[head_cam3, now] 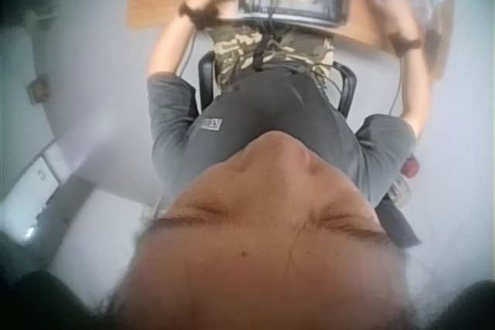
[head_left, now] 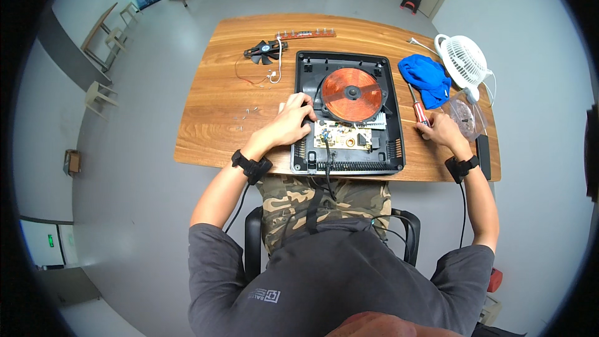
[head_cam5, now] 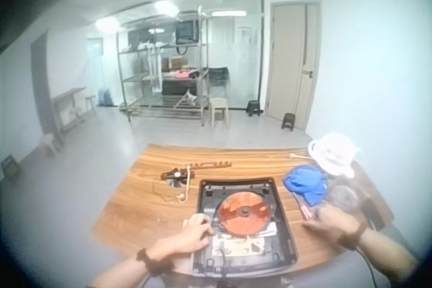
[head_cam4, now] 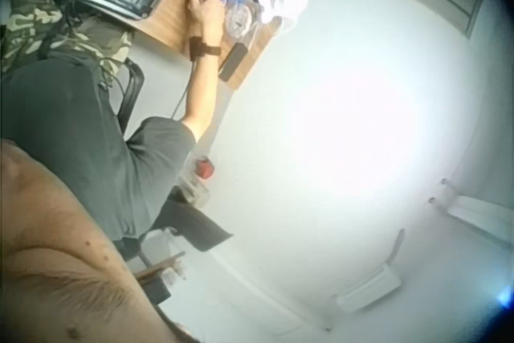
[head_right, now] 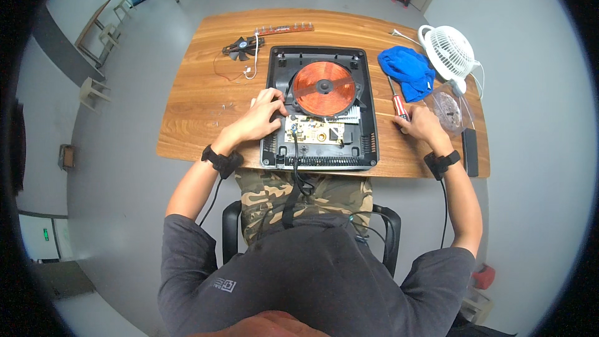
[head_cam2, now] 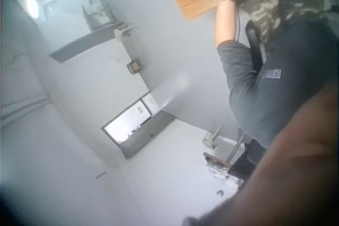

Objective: The person wipes the interior of a black plastic housing with a blue cloth, then places a copper-colored circular component and a circuit board inside. They use a red and black screwdriver to fasten screws into the assembly, securing the components within the housing.

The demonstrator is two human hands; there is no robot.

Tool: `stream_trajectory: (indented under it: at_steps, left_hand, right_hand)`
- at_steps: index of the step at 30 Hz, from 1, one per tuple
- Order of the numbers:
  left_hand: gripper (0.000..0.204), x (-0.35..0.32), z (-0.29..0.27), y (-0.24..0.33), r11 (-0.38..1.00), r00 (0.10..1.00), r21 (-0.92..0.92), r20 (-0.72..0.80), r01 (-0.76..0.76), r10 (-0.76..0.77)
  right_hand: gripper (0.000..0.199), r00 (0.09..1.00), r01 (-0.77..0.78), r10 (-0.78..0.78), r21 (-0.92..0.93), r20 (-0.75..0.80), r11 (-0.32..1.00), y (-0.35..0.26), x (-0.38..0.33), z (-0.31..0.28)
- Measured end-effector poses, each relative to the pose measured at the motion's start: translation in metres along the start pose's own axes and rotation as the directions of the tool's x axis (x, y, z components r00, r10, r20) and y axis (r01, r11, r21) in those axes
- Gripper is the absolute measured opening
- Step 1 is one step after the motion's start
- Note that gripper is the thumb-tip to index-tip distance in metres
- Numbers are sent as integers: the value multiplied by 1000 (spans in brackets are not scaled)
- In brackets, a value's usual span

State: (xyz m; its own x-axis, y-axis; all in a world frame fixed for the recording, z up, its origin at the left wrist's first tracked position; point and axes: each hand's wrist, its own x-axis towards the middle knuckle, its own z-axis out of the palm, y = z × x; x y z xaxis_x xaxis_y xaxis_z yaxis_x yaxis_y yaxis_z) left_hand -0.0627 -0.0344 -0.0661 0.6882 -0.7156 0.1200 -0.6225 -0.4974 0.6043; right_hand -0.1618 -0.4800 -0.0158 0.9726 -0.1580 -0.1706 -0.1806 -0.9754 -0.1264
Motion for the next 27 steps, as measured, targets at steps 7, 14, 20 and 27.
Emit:
stream_trajectory:
  at_steps: [7, 14, 20, 27]
  left_hand:
    - [20, 2, 3, -6, 1000, 1000, 14, -3, -22, 22]
    - [14, 8, -4, -7, 994, 985, -43, -146, -101, 94]
    - [22, 29, -13, 19, 977, 964, 204, -265, 68, -12]
    - [29, 47, -8, 30, 958, 948, 148, -241, 247, -207]
  right_hand:
    - [42, 961, 187, -153, 130, -232, 974, -35, 4, -38]
    - [46, 933, 360, -332, 373, -140, 855, -76, 52, -6]
    - [49, 959, 284, -265, 324, -102, 902, -98, 71, 10]
    - [35, 975, 223, -177, 628, -135, 746, -80, 81, 43]
